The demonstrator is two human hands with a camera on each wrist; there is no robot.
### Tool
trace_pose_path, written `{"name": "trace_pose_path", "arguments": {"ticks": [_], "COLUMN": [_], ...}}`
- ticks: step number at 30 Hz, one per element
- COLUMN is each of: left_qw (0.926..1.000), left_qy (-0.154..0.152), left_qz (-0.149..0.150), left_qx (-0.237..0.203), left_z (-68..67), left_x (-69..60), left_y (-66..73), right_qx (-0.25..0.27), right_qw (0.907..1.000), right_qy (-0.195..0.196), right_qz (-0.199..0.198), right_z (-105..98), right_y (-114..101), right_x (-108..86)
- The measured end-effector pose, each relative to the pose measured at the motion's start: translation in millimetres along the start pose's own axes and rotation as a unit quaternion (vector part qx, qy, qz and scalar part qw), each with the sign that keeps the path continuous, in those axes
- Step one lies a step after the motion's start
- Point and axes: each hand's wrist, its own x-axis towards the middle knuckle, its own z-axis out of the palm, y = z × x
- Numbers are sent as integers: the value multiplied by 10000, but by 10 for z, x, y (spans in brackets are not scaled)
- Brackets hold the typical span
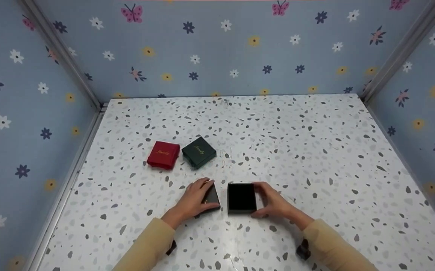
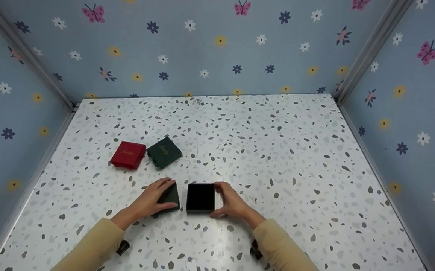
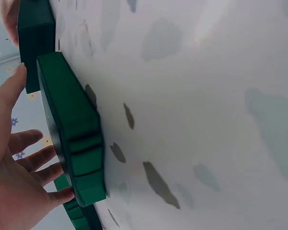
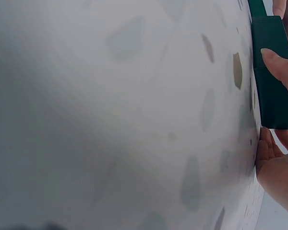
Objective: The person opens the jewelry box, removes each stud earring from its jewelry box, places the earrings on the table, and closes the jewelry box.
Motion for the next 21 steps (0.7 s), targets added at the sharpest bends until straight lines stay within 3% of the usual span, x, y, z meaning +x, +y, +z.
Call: {"name": "trace_pose_path", "arguments": {"ticks": [3,7,12,17,21], "left_qw": [9999,9995,9992,9993,9992], "left_qy": [-54,-127,-161,-149,-81], "left_qz": [50,138,179,156,172], "left_qx": [104,256,331,304,350], "left_z": [5,15,33,55,65], "left_x": [-17,-21,-12,-7,-3], "left_y": [-12,-25,-39,-43,-41], "right_qx": [-35,-65,38,15,-46], "right_qw": [9999,9999,10000,9999,9998], "right_qy": [-5,12,-16,-86,-25], "right_qz": [125,97,-40,109,172], "right_z": [11,9,-20,-48,-29], "right_y": [100,74,-163,-313,-199], "right_x": [6,7,-5,-14,-11]}}
